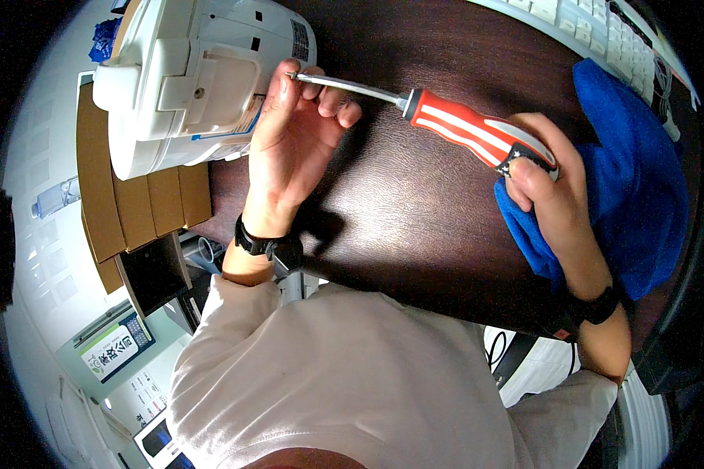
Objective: The person uses a screwdriver to remove screws from the bottom of a white rice cooker. They lift the lid to briefly reveal the interior, then continue unscrewing and removing additional screws from the base.
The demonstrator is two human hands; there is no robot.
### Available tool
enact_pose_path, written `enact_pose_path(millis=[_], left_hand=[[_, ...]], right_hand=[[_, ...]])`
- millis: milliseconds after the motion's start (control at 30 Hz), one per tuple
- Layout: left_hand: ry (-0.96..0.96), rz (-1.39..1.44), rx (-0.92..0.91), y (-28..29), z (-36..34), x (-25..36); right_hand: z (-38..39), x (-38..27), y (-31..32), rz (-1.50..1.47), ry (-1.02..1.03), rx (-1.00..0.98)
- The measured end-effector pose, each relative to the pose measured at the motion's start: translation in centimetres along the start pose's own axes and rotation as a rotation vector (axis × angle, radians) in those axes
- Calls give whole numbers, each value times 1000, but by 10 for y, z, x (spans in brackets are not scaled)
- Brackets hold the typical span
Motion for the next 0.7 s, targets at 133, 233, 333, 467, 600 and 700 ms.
enact_pose_path(millis=[133,233,333,467,600,700], left_hand=[[-1,35,18,-1,0,0],[-16,11,21,-1,1,1],[-53,-19,7,-2,0,4],[-91,-26,2,-1,1,7],[-163,-150,1,-2,2,15],[-210,-210,-1,-2,4,19]], right_hand=[[0,0,1,9,8,-2],[1,-2,0,33,5,10],[0,-3,-1,40,12,-13],[-1,-3,-3,15,8,-15],[-1,2,2,67,-34,-10],[0,5,3,77,-33,1]])
Point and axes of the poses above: each hand's wrist, its own z-axis away from the middle knuckle, its own y-axis out of the back of the hand, x = y × z, the point moved 8 cm from there along -z, towards the middle knuckle, and after that the axes turned 8 degrees about -x, right-handed, at the moved point
